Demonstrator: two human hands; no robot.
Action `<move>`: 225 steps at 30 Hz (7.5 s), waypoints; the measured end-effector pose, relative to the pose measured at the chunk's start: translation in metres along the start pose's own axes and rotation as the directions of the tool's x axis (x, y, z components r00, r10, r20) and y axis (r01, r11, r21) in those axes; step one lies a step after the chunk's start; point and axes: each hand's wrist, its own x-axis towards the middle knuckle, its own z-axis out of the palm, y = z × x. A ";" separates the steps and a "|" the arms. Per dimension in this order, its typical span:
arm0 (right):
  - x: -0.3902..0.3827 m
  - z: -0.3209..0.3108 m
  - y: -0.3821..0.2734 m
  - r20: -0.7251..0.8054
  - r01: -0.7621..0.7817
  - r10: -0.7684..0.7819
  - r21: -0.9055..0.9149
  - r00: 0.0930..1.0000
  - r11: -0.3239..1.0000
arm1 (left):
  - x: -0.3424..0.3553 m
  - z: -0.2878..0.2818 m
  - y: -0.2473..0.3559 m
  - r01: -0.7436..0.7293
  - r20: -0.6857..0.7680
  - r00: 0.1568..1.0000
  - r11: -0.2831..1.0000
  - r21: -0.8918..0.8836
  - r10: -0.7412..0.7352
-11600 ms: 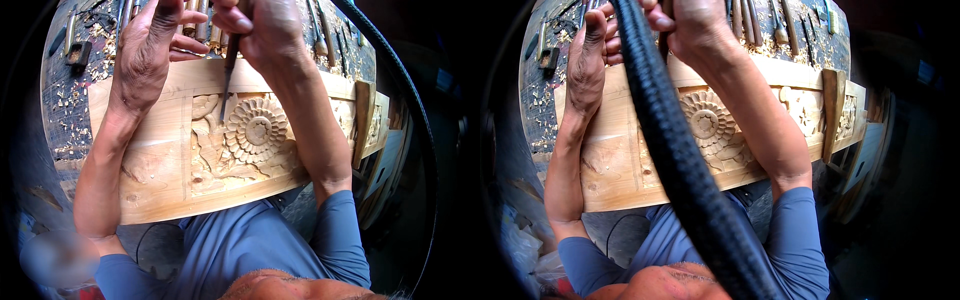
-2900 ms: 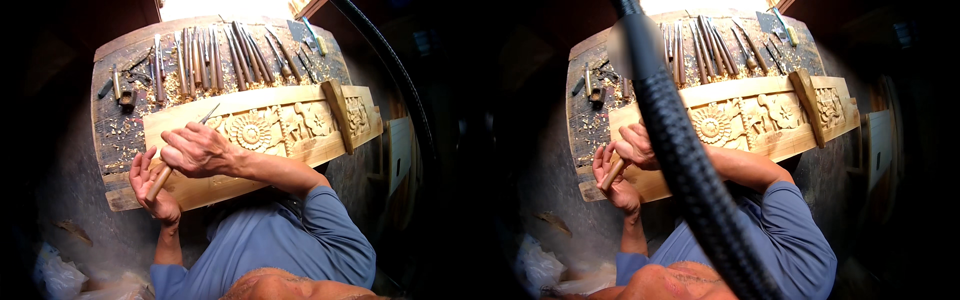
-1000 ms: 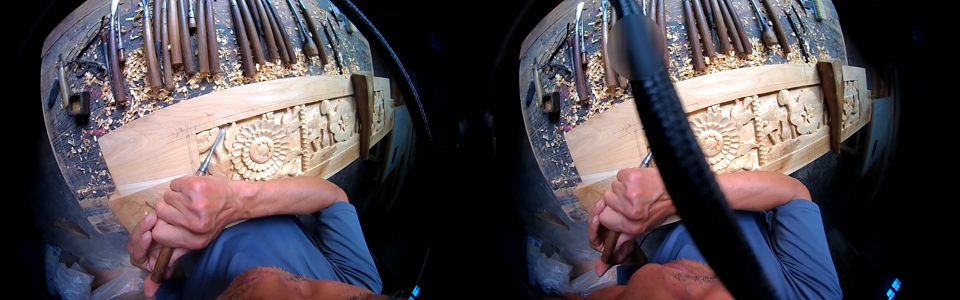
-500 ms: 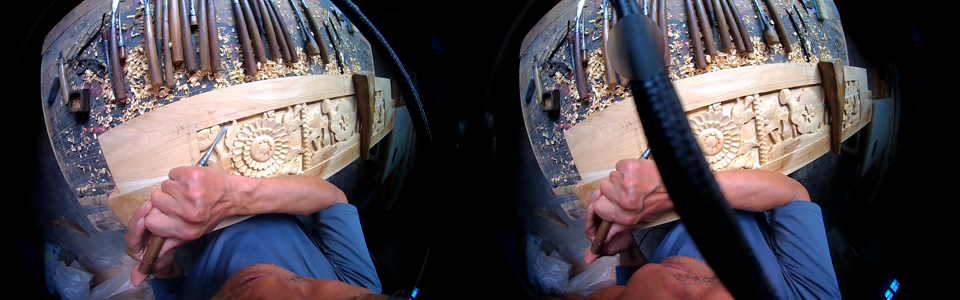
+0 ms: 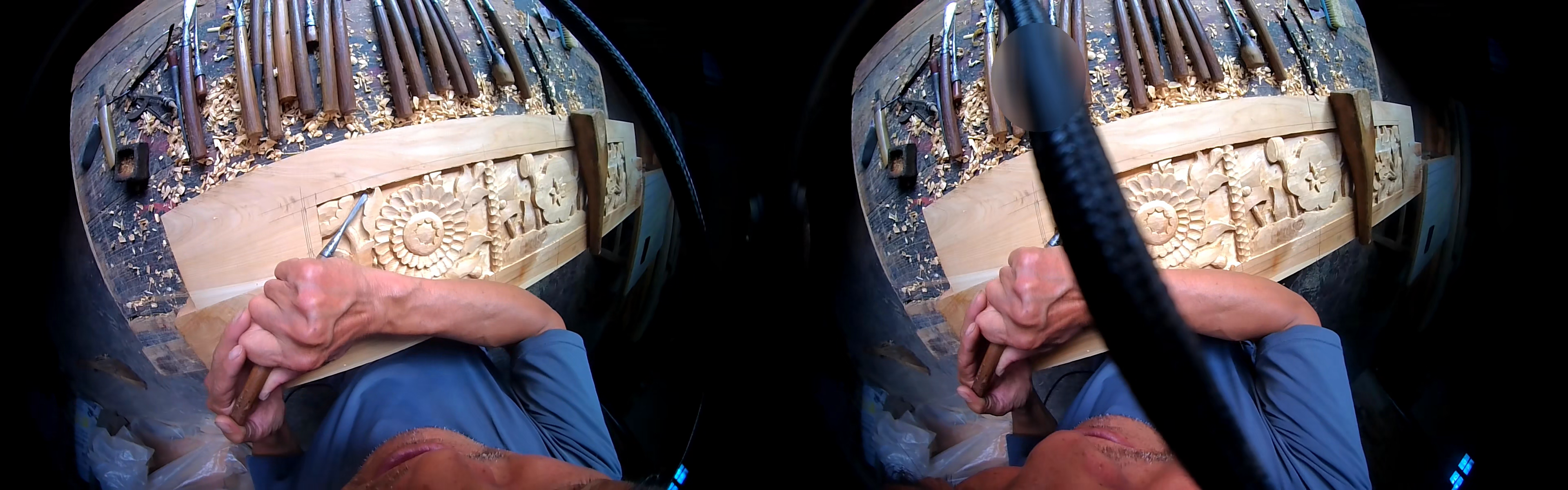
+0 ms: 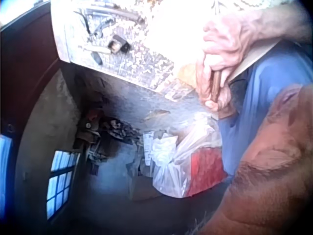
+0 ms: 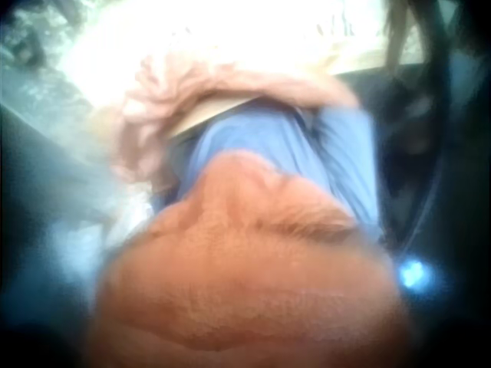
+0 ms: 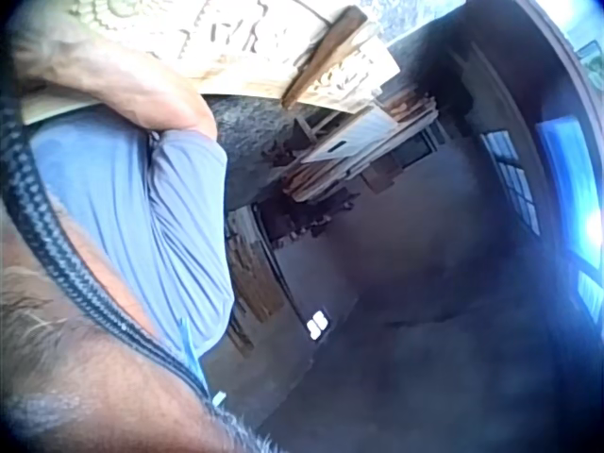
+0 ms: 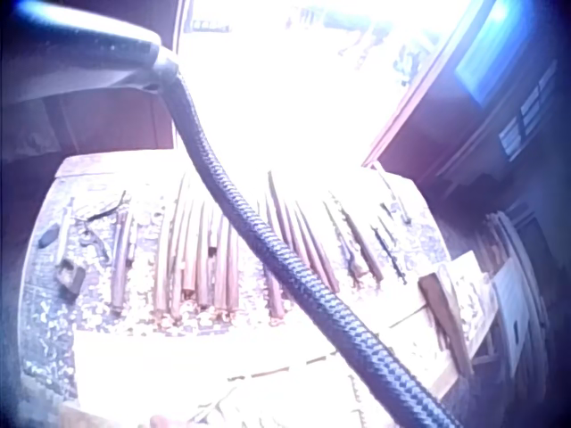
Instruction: The person carves a floral design into a wooden board using a chisel and a mallet. The person repeatedly strikes the chisel with the mallet to remove wood chips, following the lines of the design, and occasionally picks up different chisels from a row of tools on the workbench.
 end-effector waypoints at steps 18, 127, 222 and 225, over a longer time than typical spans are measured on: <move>0.009 -0.013 -0.001 -0.049 0.100 -0.103 -0.062 0.994 0.993 | 0.001 0.009 -0.002 -0.139 -0.074 0.984 0.960 0.244 0.161; -0.053 -0.234 -0.028 -0.145 -0.290 0.253 -0.361 0.956 0.886 | 0.062 0.126 0.021 -0.924 0.784 0.383 0.200 0.326 0.489; -0.091 -0.192 0.037 0.136 -0.659 0.649 0.036 0.748 0.752 | 0.147 0.171 -0.086 -0.705 0.684 0.653 0.592 0.390 0.326; -0.098 -0.195 0.044 0.164 -0.606 0.596 0.013 0.786 0.796 | 0.148 0.172 -0.088 -0.708 0.678 0.658 0.574 0.410 0.327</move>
